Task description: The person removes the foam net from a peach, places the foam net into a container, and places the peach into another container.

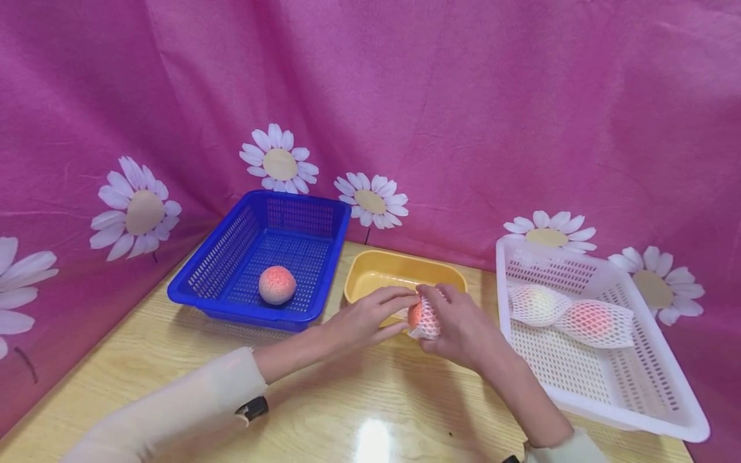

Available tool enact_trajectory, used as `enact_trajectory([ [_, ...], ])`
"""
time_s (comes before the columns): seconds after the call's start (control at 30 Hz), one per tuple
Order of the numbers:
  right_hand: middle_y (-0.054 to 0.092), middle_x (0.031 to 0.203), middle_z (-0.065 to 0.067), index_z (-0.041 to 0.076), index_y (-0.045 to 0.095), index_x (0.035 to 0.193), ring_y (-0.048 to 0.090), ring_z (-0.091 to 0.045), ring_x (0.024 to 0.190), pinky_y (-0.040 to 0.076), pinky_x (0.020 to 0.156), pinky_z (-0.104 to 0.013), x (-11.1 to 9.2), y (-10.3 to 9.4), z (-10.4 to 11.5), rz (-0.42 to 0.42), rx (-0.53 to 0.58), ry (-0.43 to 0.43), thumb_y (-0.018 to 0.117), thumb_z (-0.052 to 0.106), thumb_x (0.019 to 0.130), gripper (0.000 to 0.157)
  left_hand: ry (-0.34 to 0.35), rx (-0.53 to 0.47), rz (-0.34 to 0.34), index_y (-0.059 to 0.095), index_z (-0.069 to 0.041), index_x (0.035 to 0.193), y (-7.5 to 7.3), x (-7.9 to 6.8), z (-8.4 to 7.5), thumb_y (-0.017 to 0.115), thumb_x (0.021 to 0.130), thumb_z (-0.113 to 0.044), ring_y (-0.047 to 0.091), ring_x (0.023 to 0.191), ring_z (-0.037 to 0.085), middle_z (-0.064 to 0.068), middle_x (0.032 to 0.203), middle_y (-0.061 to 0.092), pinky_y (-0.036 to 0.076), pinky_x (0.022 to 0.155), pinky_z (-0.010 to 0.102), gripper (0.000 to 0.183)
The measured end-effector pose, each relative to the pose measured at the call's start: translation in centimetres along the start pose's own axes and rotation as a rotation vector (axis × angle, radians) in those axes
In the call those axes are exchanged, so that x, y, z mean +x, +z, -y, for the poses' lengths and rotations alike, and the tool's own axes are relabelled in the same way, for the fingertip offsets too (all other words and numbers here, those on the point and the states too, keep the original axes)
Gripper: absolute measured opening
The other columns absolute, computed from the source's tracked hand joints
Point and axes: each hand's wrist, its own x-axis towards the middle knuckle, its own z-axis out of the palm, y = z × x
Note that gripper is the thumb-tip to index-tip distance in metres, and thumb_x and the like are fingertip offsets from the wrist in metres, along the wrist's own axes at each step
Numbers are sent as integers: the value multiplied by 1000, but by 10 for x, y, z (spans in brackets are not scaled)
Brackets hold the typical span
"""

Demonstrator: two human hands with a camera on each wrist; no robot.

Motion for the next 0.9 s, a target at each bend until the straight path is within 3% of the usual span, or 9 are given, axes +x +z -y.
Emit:
enact_trajectory([
  [0.13, 60, 116, -18, 4, 54, 132, 63, -32, 86, 55, 65, -40, -3, 5, 4, 16, 10, 0, 91, 24, 64, 80, 7, -23, 25, 59, -2, 134, 1, -5, 0, 72, 93, -12, 55, 123, 21, 12, 131, 59, 35, 107, 17, 44],
  [0.47, 61, 117, -24, 6, 54, 132, 64, -40, 97, 57, 74, -49, -9, 23, 12, 17, 48, 16, 92, 22, 64, 79, 7, -36, 72, 59, -4, 134, 3, -22, -2, 69, 95, -13, 58, 120, 17, 8, 130, 60, 36, 104, 14, 41],
  [0.67, 61, 117, -21, 7, 55, 132, 64, -38, 93, 57, 70, -43, -14, 30, 17, 41, 43, 47, 91, 26, 66, 78, 4, -21, 104, 58, -4, 133, 5, -30, -3, 68, 96, -15, 57, 122, 16, 8, 132, 60, 36, 105, 15, 40],
  [0.9, 61, 117, -18, 9, 55, 132, 64, -36, 94, 57, 70, -42, -18, 39, 22, 89, 46, 77, 90, 28, 66, 77, -46, -47, 167, 60, -7, 131, 6, -38, -4, 69, 96, -18, 57, 123, 17, 6, 132, 61, 36, 106, 17, 38],
])
